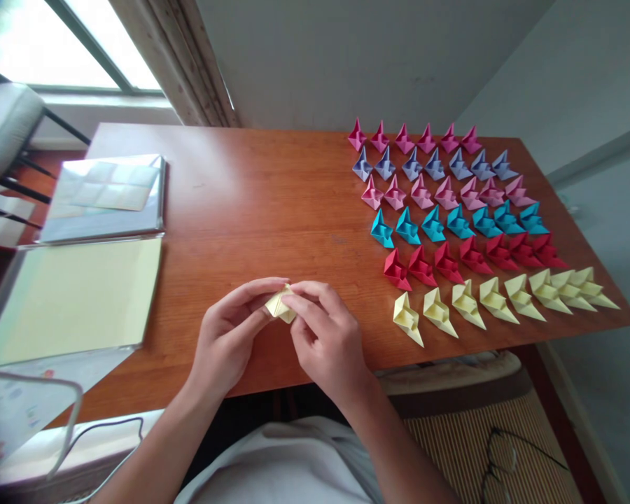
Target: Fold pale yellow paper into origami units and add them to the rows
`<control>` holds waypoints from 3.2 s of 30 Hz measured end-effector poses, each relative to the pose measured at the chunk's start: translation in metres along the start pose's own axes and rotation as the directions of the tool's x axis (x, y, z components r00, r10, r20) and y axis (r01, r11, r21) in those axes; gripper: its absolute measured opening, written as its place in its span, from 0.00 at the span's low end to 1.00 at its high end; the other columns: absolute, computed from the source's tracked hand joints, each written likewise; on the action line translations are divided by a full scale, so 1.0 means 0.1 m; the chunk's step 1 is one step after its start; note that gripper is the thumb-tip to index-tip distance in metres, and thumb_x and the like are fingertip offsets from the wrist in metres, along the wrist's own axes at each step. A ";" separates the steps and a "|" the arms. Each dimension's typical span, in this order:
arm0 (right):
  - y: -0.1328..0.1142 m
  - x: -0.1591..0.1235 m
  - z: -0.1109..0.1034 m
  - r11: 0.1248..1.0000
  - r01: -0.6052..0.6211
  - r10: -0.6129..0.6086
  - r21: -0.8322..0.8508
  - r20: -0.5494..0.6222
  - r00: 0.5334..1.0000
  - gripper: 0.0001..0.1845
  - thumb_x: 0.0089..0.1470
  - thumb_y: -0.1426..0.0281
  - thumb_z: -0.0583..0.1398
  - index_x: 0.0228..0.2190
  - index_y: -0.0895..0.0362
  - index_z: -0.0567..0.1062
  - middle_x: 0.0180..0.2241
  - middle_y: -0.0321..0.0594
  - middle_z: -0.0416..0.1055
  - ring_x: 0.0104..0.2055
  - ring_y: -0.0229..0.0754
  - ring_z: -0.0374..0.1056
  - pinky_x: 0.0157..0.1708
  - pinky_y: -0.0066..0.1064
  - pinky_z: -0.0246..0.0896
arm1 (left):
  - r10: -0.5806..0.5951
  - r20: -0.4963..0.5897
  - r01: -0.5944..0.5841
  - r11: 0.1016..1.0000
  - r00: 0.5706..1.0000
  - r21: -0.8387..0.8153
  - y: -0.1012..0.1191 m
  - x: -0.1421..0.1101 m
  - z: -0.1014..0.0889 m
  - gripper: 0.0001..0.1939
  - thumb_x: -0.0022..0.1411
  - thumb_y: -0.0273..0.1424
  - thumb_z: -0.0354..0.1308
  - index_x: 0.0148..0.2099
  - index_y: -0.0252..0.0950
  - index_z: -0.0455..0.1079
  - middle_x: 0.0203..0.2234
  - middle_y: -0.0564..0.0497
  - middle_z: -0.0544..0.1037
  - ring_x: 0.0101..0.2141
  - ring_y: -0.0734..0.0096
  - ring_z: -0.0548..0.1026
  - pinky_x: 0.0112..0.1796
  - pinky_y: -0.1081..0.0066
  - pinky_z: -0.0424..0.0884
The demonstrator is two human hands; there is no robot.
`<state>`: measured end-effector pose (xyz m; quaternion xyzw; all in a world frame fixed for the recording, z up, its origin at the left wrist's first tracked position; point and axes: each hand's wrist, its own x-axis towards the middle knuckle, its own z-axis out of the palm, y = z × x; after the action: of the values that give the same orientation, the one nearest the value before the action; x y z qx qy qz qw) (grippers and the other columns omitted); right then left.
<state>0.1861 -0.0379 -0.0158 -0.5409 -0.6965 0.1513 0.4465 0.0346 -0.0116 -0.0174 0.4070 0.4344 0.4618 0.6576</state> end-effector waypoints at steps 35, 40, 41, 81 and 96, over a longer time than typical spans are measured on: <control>-0.03 0.00 -0.07 0.932 -0.280 0.294 0.229 -0.031 0.955 0.12 0.61 0.73 0.62 0.46 0.51 0.77 0.43 0.40 0.76 0.44 0.44 0.73 0.44 0.37 0.71 | -0.101 0.114 0.103 0.995 0.988 -0.010 -0.01 0.00 0.05 0.07 0.58 0.32 0.70 0.36 0.33 0.79 0.26 0.51 0.80 0.28 0.75 0.75 0.33 0.77 0.73; 0.01 0.06 -0.10 0.885 -0.362 0.344 0.293 0.111 0.932 0.04 0.60 0.69 0.64 0.39 0.52 0.79 0.38 0.38 0.75 0.41 0.42 0.71 0.41 0.35 0.68 | -0.127 0.130 0.128 0.992 0.983 0.006 -0.01 0.00 0.06 0.08 0.56 0.31 0.71 0.34 0.32 0.79 0.25 0.52 0.80 0.27 0.76 0.75 0.31 0.78 0.71; 0.01 0.07 -0.10 0.868 -0.373 0.351 0.327 0.125 0.928 0.03 0.60 0.68 0.65 0.37 0.52 0.80 0.37 0.38 0.75 0.40 0.42 0.71 0.40 0.34 0.68 | -0.131 0.129 0.130 0.991 0.983 0.011 0.00 0.00 0.07 0.08 0.55 0.31 0.72 0.33 0.32 0.79 0.25 0.52 0.80 0.27 0.76 0.74 0.31 0.78 0.71; 0.05 0.00 -0.17 0.812 -0.473 0.373 0.341 0.320 0.871 0.06 0.63 0.69 0.60 0.32 0.54 0.75 0.31 0.35 0.70 0.35 0.39 0.66 0.37 0.31 0.62 | 0.060 -0.021 -0.057 0.991 0.998 0.118 0.05 -0.01 0.07 0.04 0.60 0.31 0.67 0.34 0.35 0.80 0.30 0.51 0.81 0.32 0.72 0.76 0.35 0.76 0.72; 0.07 -0.02 -0.07 0.778 -0.487 0.435 0.396 0.219 0.873 0.07 0.62 0.63 0.62 0.36 0.52 0.78 0.35 0.38 0.76 0.39 0.42 0.72 0.40 0.33 0.67 | 0.015 -0.023 -0.011 0.989 1.000 0.150 0.06 -0.01 0.06 0.07 0.60 0.34 0.68 0.34 0.35 0.79 0.30 0.50 0.81 0.32 0.70 0.77 0.35 0.75 0.73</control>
<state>0.1958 -0.0386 -0.0175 -0.5702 -0.5146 0.4401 0.4651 0.0388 -0.0117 -0.0101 0.4523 0.4731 0.4371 0.6169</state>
